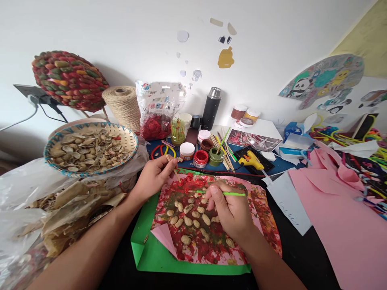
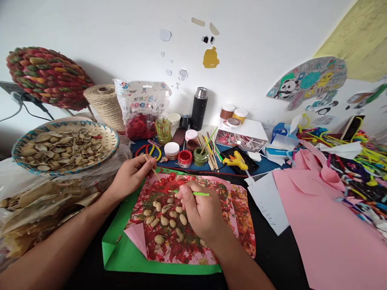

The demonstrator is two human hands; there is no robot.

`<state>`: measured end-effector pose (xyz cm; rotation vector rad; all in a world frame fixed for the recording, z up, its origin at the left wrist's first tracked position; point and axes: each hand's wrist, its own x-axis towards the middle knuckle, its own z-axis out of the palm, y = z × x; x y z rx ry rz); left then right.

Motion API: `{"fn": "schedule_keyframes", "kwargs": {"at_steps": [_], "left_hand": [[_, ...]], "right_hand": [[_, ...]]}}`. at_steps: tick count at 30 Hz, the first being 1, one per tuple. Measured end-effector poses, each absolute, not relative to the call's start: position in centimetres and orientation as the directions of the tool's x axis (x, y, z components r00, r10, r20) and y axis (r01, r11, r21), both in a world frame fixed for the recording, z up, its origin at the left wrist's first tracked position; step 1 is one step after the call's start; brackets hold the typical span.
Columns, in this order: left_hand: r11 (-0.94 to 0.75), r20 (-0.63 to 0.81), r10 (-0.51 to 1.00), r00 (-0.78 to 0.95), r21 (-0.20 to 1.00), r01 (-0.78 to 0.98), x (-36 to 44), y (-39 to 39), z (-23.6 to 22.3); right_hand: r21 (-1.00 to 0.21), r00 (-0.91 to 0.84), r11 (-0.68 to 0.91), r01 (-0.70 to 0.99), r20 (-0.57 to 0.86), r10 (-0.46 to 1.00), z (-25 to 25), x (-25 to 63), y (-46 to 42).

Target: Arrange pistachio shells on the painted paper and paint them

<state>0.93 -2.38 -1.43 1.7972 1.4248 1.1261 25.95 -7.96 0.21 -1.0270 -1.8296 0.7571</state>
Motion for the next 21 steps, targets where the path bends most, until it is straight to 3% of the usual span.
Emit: {"fn": "schedule_keyframes", "kwargs": {"at_steps": [5,9,12,21], "left_hand": [[-0.237,0.213,0.972,0.105,0.898,0.372,0.8,-2.6,-0.5],[-0.114,0.001,0.923,0.384,0.956,0.272,0.9,-3.2,0.2],[-0.076,-0.095,0.848,0.521,0.952,0.297,1.1,-3.4,0.0],[-0.206,0.018,0.908,0.419,0.889,0.408,0.9,-2.8,-1.3]], "right_hand": [[-0.820,-0.227,0.479,0.313,0.425,0.876,0.1,26.1,-8.0],[-0.813,-0.218,0.499,0.298,0.451,0.865,0.0,26.2,-7.9],[-0.811,-0.225,0.500,0.303,0.449,0.865,0.0,26.2,-7.9],[-0.819,-0.208,0.486,0.305,0.441,0.873,0.0,26.0,-8.0]]}}
